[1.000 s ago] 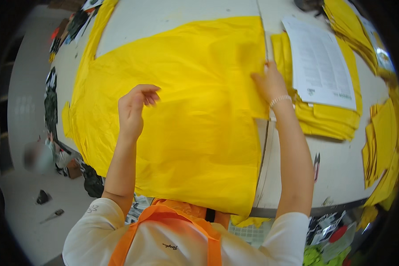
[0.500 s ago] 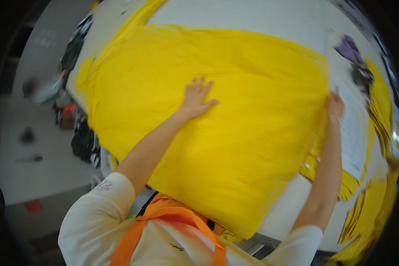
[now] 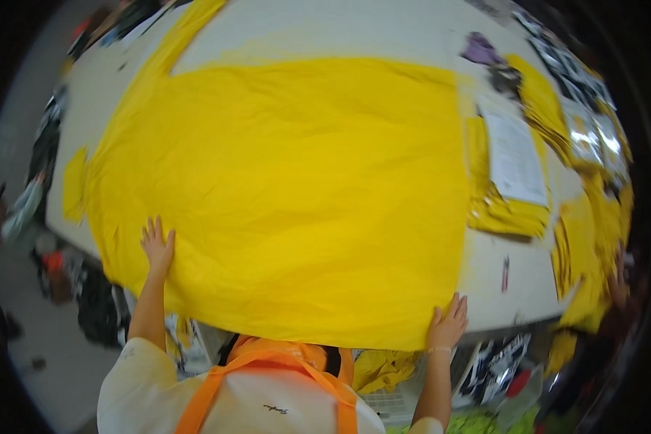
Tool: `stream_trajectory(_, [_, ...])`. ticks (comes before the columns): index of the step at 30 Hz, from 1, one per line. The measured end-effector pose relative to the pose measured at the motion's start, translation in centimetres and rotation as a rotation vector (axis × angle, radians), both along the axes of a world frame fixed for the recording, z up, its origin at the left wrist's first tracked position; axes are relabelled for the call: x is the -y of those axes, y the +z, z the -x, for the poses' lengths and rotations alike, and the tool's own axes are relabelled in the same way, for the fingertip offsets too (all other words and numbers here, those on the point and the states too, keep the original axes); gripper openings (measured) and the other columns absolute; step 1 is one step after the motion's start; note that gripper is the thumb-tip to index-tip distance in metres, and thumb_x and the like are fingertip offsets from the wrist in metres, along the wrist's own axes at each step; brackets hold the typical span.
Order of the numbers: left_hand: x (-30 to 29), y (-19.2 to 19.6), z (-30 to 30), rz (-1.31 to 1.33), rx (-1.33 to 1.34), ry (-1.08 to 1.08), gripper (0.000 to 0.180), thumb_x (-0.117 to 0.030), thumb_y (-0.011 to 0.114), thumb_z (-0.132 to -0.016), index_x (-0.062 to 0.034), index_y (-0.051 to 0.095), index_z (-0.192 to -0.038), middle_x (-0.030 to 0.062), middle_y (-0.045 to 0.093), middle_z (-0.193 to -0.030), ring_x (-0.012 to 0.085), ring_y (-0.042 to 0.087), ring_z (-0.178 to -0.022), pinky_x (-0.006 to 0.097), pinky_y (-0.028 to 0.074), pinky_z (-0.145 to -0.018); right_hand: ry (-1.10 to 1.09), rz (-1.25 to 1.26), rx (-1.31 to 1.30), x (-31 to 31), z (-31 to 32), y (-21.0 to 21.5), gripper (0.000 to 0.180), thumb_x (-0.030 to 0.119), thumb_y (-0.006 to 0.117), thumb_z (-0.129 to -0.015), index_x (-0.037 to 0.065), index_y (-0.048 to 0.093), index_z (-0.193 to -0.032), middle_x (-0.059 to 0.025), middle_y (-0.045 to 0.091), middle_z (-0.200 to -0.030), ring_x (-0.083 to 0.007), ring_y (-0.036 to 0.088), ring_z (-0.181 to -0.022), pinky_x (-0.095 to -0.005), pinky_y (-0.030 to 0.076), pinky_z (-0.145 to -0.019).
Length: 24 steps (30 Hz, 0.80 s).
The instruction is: The person lays a yellow raincoat on a table, uses a small blade to cut threads, zips the jacket, and folds it into a compact rectangle. The folded jacket is placed into a white plastic basket with other folded items.
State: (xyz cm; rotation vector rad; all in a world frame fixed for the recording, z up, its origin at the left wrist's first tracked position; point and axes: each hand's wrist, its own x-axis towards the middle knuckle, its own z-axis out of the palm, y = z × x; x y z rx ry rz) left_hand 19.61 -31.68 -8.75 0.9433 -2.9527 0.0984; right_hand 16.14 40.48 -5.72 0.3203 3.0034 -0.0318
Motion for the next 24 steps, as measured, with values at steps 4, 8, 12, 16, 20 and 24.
stream_trajectory(4, [1.1, -0.5, 2.5, -0.068, -0.046, 0.015, 0.067, -0.051, 0.047, -0.087, -0.0198, 0.027, -0.143, 0.0118, 0.015, -0.150, 0.0378, 0.015, -0.136, 0.058, 0.011, -0.107, -0.376, -0.303, -0.022, 2.6, -0.5, 0.3, 0.065, 0.026, 0.055, -0.089, 0.009, 0.022, -0.143, -0.0210, 0.030, -0.142, -0.0348, 0.034, -0.127, -0.0487, 0.028, -0.103])
stream_trajectory(8, [7.0, 1.8, -2.3, -0.575, -0.457, -0.198, 0.069, -0.041, 0.057, -0.085, -0.0074, 0.030, -0.140, 0.0147, 0.021, -0.148, 0.0384, 0.022, -0.132, 0.050, 0.020, -0.107, 0.191, 0.086, -0.270, 16.4, -0.1, 3.2, 0.060, 0.021, 0.057, -0.085, 0.007, 0.033, -0.138, -0.0220, 0.032, -0.140, -0.0377, 0.031, -0.128, -0.0486, 0.025, -0.105])
stream_trajectory(12, [18.6, 2.5, -12.5, 0.100, -0.527, 0.272, 0.073, -0.038, 0.064, -0.081, -0.0005, 0.033, -0.135, 0.0207, 0.030, -0.141, 0.0394, 0.029, -0.128, 0.046, 0.026, -0.105, 0.531, 0.254, -0.019, 32.1, -3.7, 3.2, 0.058, 0.018, 0.058, -0.083, 0.004, 0.037, -0.135, -0.0216, 0.031, -0.141, -0.0385, 0.027, -0.130, -0.0488, 0.021, -0.107])
stream_trajectory(16, [28.6, -2.8, -20.5, -0.603, -0.720, 0.558, 0.081, -0.041, 0.065, -0.082, 0.0066, 0.026, -0.134, 0.0268, 0.033, -0.135, 0.0378, 0.033, -0.125, 0.042, 0.028, -0.103, 0.492, 0.154, 0.024, 35.2, -7.0, -1.5, 0.065, 0.024, 0.051, -0.086, 0.008, 0.023, -0.143, -0.0179, 0.013, -0.150, -0.0358, 0.010, -0.138, -0.0500, 0.011, -0.110])
stream_trajectory(20, [26.1, -2.4, -19.3, -0.596, -0.807, 0.858, 0.065, -0.040, 0.062, -0.084, 0.0049, 0.033, -0.121, 0.0265, 0.040, -0.125, 0.0363, 0.043, -0.112, 0.039, 0.036, -0.091, 0.513, 0.096, 0.009, 35.1, -6.7, -1.5, 0.064, 0.026, 0.046, -0.089, 0.008, 0.020, -0.144, -0.0167, 0.010, -0.151, -0.0350, 0.008, -0.139, -0.0495, 0.009, -0.110])
stream_trajectory(24, [27.4, -2.7, -22.3, -0.513, -0.559, 0.557, 0.049, -0.039, 0.056, -0.088, 0.0048, 0.048, -0.108, 0.0228, 0.054, -0.107, 0.0320, 0.053, -0.097, 0.038, 0.041, -0.081, 0.490, 0.055, 0.010, 35.1, -6.1, -2.1, 0.064, 0.025, 0.047, -0.089, 0.007, 0.020, -0.144, -0.0170, 0.011, -0.151, -0.0346, 0.008, -0.139, -0.0485, 0.008, -0.110])
